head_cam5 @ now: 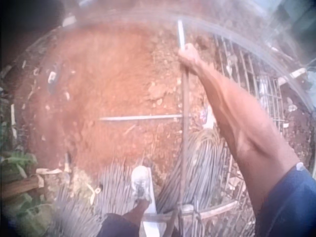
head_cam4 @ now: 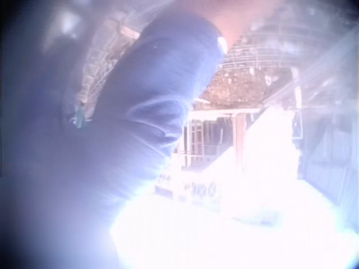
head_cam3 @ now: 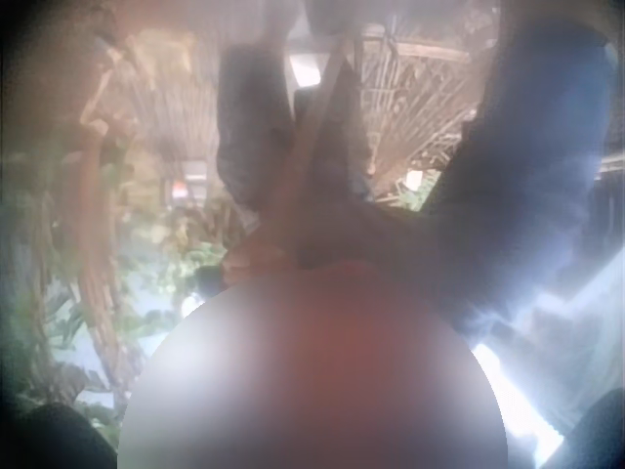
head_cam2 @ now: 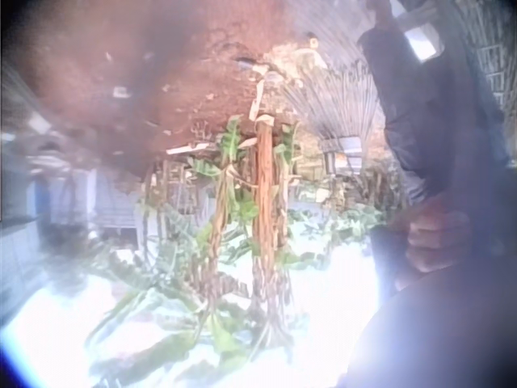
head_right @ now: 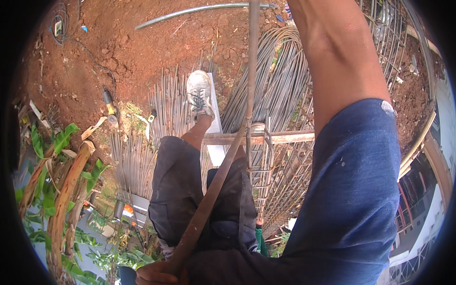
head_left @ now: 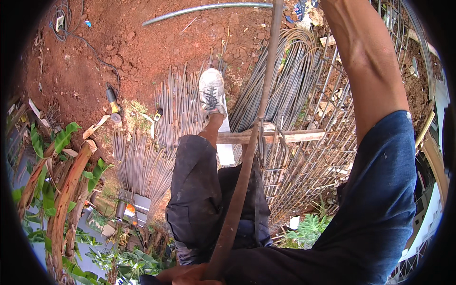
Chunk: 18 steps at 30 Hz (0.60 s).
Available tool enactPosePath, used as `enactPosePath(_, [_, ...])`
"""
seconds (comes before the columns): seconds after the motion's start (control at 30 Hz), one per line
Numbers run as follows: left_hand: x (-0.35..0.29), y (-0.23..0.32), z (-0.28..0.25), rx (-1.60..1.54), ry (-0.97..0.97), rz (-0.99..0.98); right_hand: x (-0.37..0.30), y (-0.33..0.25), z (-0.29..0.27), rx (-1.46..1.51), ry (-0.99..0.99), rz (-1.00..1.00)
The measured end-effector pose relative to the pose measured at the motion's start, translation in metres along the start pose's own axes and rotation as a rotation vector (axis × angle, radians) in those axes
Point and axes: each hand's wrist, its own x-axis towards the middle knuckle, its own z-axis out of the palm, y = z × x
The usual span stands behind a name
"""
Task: The person uses a long metal bar to bend and align steel rebar rods into a cylindrical cage structure on a construction site. They repeatedly insert the bar into the rebar mesh and twist it to tighten the shape, while another worker assists nearby.
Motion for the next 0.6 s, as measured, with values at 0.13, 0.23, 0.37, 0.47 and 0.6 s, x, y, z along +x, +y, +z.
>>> enactPosePath(0.13, [0.002, -0.003, 0.002, -0.009, 0.019, 0.033, -0.005, -0.011, -0.002, 0.035, -0.011, 0.009])
enactPosePath(0.23, [-0.002, -0.01, 0.006, -0.057, 0.043, 0.117, -0.004, -0.031, -0.017, 0.075, 0.014, -0.005])
enactPosePath(0.37, [-0.011, -0.018, 0.005, -0.107, 0.079, 0.176, -0.012, -0.051, -0.033, 0.114, 0.011, -0.01])
enactPosePath(0.47, [-0.018, -0.019, 0.002, -0.098, 0.087, 0.199, -0.021, -0.059, -0.033, 0.136, 0.003, -0.005])
enactPosePath(0.6, [-0.02, -0.018, 0.0, -0.082, 0.093, 0.204, -0.027, -0.062, -0.023, 0.162, 0.002, -0.006])
